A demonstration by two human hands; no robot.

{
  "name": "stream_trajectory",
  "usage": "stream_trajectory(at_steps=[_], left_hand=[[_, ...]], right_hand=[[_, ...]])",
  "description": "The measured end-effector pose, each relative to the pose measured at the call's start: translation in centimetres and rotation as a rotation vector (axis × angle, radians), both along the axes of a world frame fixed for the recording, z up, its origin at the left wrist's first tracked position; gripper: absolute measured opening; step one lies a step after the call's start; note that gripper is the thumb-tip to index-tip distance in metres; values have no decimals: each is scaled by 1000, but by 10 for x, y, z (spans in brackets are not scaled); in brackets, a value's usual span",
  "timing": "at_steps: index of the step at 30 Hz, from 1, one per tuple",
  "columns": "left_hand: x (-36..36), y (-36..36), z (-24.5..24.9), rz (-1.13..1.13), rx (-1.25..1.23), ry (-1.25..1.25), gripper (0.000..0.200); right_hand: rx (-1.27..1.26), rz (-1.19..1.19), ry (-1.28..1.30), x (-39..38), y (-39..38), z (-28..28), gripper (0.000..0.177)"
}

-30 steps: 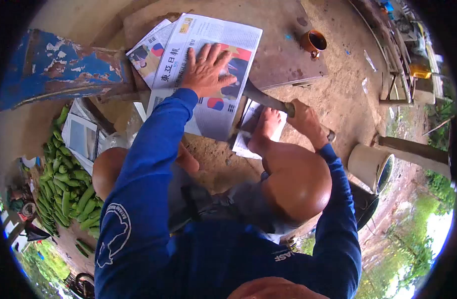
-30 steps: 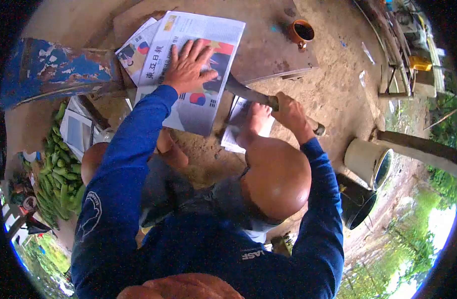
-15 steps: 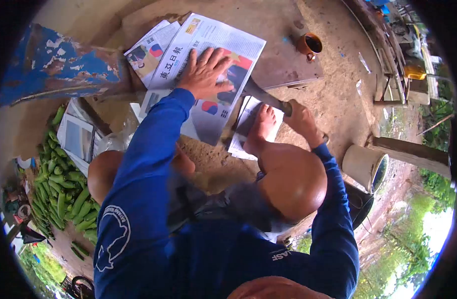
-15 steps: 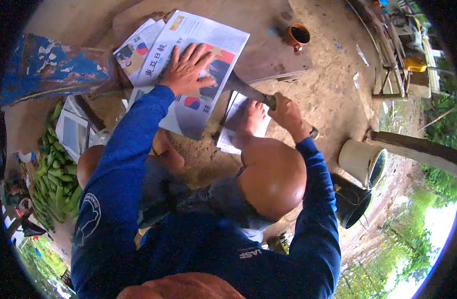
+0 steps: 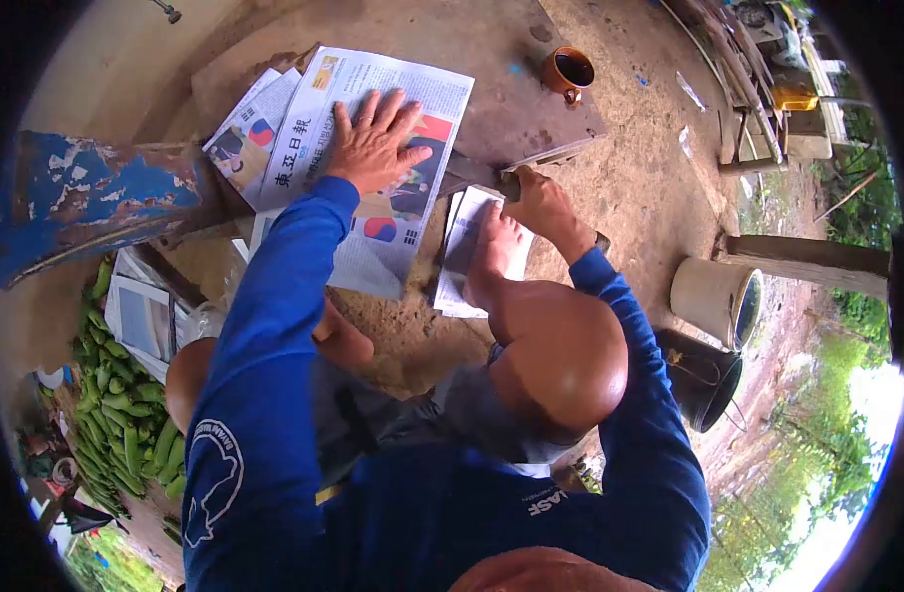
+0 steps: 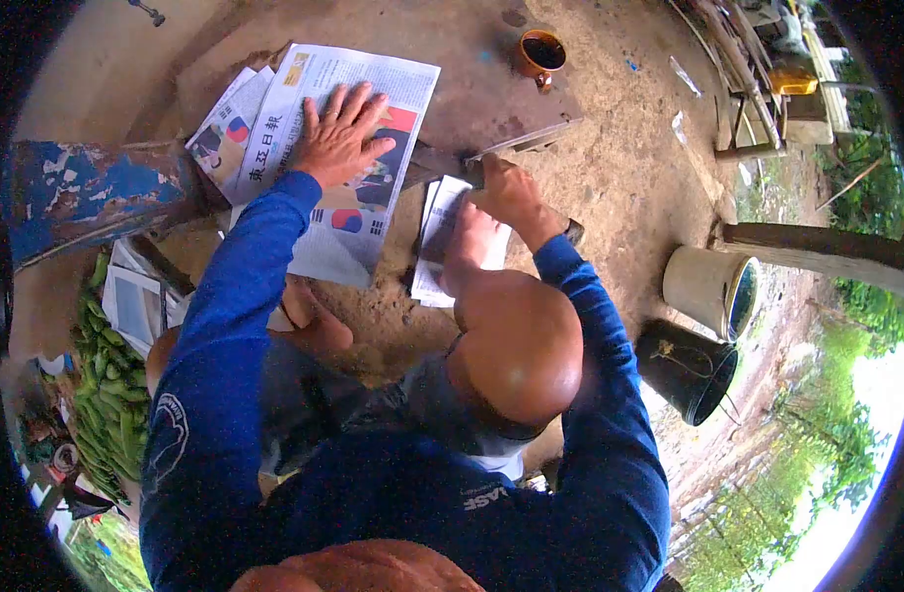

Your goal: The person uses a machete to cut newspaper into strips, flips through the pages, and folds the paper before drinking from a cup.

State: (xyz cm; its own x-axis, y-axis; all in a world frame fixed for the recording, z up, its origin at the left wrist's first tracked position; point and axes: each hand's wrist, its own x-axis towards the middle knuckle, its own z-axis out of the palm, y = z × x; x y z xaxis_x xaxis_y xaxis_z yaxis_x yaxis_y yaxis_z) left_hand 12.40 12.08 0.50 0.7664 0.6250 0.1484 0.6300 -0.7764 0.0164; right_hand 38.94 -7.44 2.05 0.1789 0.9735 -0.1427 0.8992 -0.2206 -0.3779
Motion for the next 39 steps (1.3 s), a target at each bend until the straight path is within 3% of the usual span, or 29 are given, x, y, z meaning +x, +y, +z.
stream_trajectory(at_steps=[3, 7, 8, 12, 15, 21, 22, 25, 29, 33, 39], left_hand=[[0, -3, 1, -31, -60, 11, 78], [4, -6, 9, -76, -111, 81, 78], [5, -6, 10, -80, -110, 83, 77], [5, -5, 13, -83, -118, 90, 78], [4, -4, 12, -80, -131, 74, 79], [7, -4, 23, -131, -195, 93, 80], [8, -4, 22, -150, -171, 4, 76], [22, -7, 35, -50, -288, 14, 70], [49, -18, -3, 94, -128, -106, 55], [47, -16, -9, 69, -42, -69, 63], [50, -23, 10, 22, -120, 30, 66]], right_hand=[[-113, -63, -28, 23, -21, 16, 47], [-95, -62, -95, 29, -44, 31, 45], [26, -13, -28, 31, -48, 25, 45], [-88, -128, -78, 10, -12, 21, 42], [-29, -122, -18, 22, 4, 10, 41], [9, -67, -72, 55, -39, 21, 42], [9, -85, -64, 53, -42, 20, 42], [-13, -133, -47, 43, -31, 19, 44], [-54, -204, -21, 37, 3, 0, 48], [-32, -192, -7, 44, 5, 11, 43], [-64, -165, -82, 68, -38, 30, 39]])
